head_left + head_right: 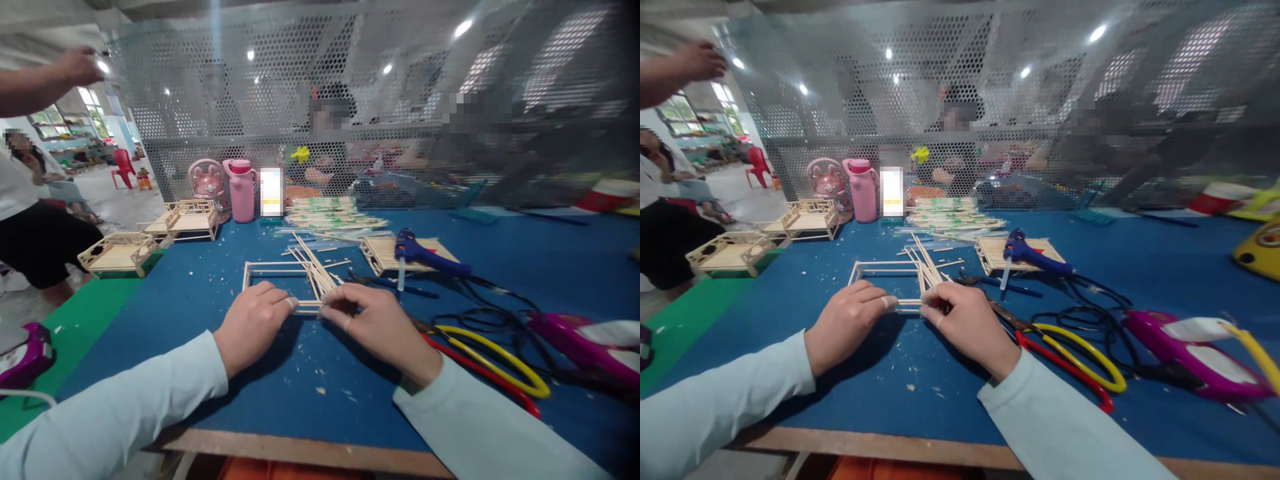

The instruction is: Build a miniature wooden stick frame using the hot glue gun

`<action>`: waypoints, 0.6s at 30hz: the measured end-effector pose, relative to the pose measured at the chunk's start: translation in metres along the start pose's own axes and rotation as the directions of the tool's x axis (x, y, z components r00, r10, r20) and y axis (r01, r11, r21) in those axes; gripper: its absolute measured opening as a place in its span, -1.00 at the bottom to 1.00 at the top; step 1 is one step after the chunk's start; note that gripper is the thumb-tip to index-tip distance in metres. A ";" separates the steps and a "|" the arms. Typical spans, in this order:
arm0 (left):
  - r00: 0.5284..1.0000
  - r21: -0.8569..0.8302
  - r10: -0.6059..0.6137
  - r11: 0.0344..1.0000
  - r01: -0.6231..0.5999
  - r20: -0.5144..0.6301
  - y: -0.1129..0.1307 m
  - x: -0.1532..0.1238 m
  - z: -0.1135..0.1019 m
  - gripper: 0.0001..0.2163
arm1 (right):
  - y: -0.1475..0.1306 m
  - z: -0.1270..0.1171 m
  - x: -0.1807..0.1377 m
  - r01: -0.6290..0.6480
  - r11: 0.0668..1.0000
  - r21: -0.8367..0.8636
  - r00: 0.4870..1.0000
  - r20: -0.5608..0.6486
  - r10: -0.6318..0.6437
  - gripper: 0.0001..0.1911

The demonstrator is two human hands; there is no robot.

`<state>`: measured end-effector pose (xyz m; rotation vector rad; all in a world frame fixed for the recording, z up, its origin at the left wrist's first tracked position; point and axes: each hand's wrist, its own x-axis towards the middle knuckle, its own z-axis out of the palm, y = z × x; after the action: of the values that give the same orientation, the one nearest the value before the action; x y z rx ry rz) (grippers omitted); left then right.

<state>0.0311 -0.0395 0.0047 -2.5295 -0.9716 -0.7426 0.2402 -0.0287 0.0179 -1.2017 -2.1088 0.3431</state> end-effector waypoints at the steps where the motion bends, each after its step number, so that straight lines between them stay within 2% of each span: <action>1: 1.000 -0.003 -0.003 1.000 0.003 -0.001 0.000 0.000 0.000 -0.81 | 0.000 0.000 0.000 -0.001 1.000 0.003 1.000 0.002 0.001 -0.92; 10: 1.000 -0.044 -0.028 0.999 0.028 0.000 -0.001 0.000 0.002 -0.83 | 0.003 0.001 0.000 -0.026 0.999 0.047 0.998 0.051 0.024 -0.93; 13: 0.999 -0.046 -0.033 0.998 0.033 0.001 -0.001 0.000 0.002 -0.86 | 0.006 -0.001 0.000 -0.006 0.995 0.104 0.999 0.052 0.000 -0.69; 14: 1.000 -0.046 -0.032 0.998 0.032 0.000 -0.001 0.000 0.002 -0.86 | 0.007 -0.003 0.001 -0.002 0.994 0.114 1.000 0.031 -0.002 -0.66; 18: 1.000 -0.042 -0.024 0.999 0.024 -0.009 -0.001 0.000 0.002 -0.86 | 0.008 -0.006 0.002 -0.016 0.999 0.033 0.997 -0.071 0.019 -0.88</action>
<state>0.0307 -0.0378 0.0032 -2.5518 -0.9948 -0.7891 0.2491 -0.0229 0.0190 -1.1971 -2.0251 0.3357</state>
